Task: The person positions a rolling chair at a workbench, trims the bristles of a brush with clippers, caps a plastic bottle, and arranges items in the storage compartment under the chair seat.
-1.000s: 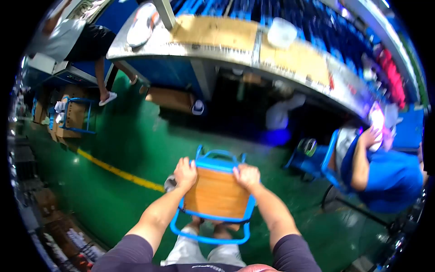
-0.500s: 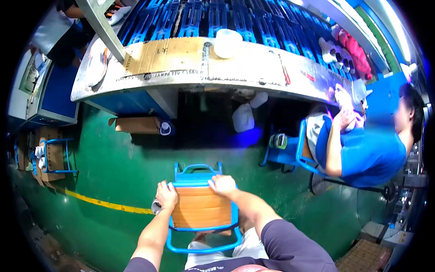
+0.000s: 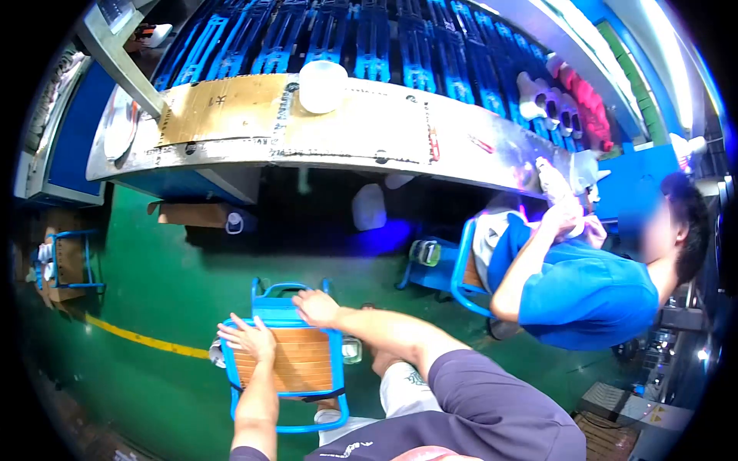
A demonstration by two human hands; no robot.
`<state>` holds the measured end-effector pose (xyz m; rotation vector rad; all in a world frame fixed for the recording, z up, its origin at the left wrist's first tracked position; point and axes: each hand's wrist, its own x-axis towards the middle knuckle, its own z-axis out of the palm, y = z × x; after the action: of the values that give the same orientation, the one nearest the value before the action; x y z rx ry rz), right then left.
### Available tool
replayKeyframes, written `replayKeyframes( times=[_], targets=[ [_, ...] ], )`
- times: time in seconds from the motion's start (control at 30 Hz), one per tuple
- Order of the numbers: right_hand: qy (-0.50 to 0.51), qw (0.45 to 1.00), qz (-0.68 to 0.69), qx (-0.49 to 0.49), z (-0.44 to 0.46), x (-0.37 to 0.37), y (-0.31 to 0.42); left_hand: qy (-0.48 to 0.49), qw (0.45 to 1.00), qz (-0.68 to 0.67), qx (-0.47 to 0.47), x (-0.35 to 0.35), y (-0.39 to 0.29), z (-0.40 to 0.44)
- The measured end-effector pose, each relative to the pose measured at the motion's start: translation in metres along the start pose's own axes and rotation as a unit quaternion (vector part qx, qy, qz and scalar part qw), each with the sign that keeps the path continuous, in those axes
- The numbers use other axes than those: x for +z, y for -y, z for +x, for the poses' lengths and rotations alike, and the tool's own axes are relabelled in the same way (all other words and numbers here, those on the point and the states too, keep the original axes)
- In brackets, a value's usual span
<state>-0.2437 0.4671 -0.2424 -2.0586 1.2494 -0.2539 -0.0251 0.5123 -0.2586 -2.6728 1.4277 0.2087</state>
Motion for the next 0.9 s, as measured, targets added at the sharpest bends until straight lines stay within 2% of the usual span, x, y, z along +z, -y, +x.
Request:
replayKeyframes(
  times=[0.03, 0.07, 0.13, 0.17, 0.23, 0.27, 0.3, 0.4, 0.5, 0.53, 0.57, 0.6, 0.63, 0.73, 0.83, 0.9],
  targets=[
    [-0.013, 1.0, 0.002, -0.021, 0.012, -0.03, -0.007, -0.034, 0.999, -0.016, 0.02, 0.011, 0.005, -0.001],
    [-0.084, 0.993, -0.035, -0.08, 0.021, -0.069, -0.011, -0.02, 1.0, -0.018, 0.015, 0.011, 0.003, -0.004],
    [-0.062, 0.985, -0.132, -0.096, 0.037, -0.17, -0.012, -0.004, 1.0, -0.018, 0.008, 0.0, 0.002, -0.001],
    [0.04, 0.983, -0.175, 0.028, 0.045, -0.238, 0.013, -0.004, 1.0, -0.019, 0.003, -0.003, 0.0, -0.002],
    [-0.075, 0.966, -0.237, 0.066, 0.048, -0.307, -0.018, -0.016, 1.0, -0.02, 0.012, -0.007, 0.002, 0.0],
    [-0.116, 0.965, -0.198, 0.128, 0.038, -0.344, -0.033, -0.02, 0.999, -0.021, 0.016, -0.007, 0.002, -0.003],
    [-0.218, 0.947, -0.203, 0.117, 0.024, -0.376, -0.048, -0.01, 0.999, -0.028, 0.013, -0.008, 0.002, -0.003],
    [-0.201, 0.909, -0.309, 0.196, -0.005, -0.477, -0.135, -0.012, 1.0, -0.021, 0.005, 0.007, 0.005, 0.0],
    [-0.17, 0.866, -0.349, 0.315, -0.036, -0.558, -0.234, -0.016, 0.999, -0.023, 0.017, 0.01, 0.007, 0.003],
    [-0.155, 0.853, -0.368, 0.336, -0.042, -0.58, -0.277, -0.009, 1.0, -0.018, 0.014, 0.012, 0.007, 0.002],
    [-0.131, 0.86, -0.355, 0.342, -0.044, -0.599, -0.296, -0.043, 0.998, -0.016, 0.033, 0.015, 0.008, 0.002],
    [-0.108, 0.866, -0.337, 0.354, -0.052, -0.61, -0.312, -0.006, 1.0, 0.013, 0.025, 0.009, 0.021, 0.0],
    [-0.082, 0.844, -0.356, 0.393, -0.051, -0.621, -0.342, 0.023, 0.999, 0.027, 0.013, 0.008, 0.016, 0.004],
    [-0.057, 0.9, -0.305, 0.305, -0.052, -0.63, -0.39, 0.077, 0.995, 0.056, 0.009, -0.001, 0.001, 0.01],
    [0.017, 0.922, -0.236, 0.307, -0.039, -0.62, -0.422, 0.185, 0.979, 0.082, -0.016, -0.04, -0.02, 0.021],
    [0.067, 0.921, -0.16, 0.35, -0.029, -0.615, -0.435, 0.234, 0.963, 0.132, -0.014, -0.032, -0.019, 0.038]
  ],
)
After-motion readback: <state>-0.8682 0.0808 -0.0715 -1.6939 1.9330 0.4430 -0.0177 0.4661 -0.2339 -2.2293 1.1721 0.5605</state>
